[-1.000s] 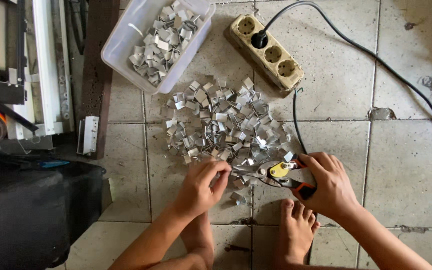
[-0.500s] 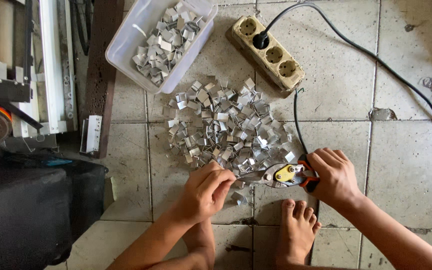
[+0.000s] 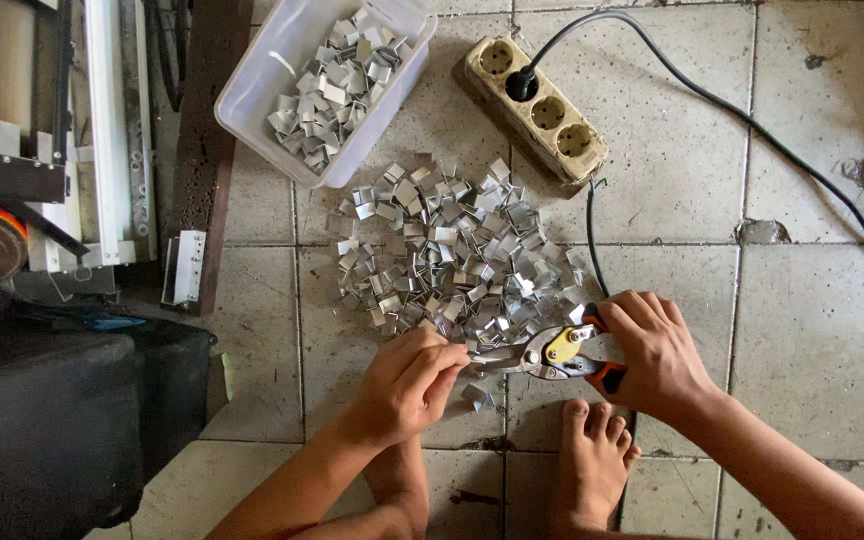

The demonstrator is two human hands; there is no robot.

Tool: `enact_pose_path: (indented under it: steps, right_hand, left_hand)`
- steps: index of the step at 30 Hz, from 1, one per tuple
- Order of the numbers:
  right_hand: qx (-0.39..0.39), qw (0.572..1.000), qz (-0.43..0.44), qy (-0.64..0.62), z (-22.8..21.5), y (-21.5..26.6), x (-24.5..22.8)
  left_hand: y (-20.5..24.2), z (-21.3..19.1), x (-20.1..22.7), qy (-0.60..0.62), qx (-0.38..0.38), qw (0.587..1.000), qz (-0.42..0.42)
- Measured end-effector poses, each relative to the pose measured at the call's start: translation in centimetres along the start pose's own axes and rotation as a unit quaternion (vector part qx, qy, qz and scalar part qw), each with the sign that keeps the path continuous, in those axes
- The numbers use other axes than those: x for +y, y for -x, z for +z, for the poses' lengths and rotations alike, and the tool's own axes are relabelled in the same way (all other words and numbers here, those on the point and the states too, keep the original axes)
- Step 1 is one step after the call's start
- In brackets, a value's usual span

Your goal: The person sits on the floor and uses pliers to cut small metal pieces from a pile, placing the cut pieces into a nearby plastic container.

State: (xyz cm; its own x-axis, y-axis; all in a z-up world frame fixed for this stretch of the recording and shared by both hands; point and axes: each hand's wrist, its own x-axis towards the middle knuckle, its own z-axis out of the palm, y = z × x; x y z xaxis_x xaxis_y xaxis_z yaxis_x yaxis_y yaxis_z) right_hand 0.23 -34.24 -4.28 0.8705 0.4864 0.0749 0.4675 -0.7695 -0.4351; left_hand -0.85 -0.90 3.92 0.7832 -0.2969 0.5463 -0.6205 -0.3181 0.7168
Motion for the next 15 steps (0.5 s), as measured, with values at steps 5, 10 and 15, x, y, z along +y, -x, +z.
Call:
enact_pose_path:
  steps: [5, 10, 15]
  right_hand:
    - [0.042, 0.999, -0.013, 0.013, -0.1, -0.7, -0.5]
    - [0.088, 0.994, -0.057, -0.013, -0.2, -0.7, 0.2]
    - [0.069, 0.996, -0.045, 0.012, -2.0, -1.6, -1.0]
  left_hand:
    - [0.9, 0.2, -0.4, 0.001, 0.011, 1.0, -0.006]
    - [2.1, 0.8, -0.5, 0.037, 0.037, 0.998, -0.023]
    - [0.5, 0.2, 0.4, 0.039, -0.021, 0.998, -0.046]
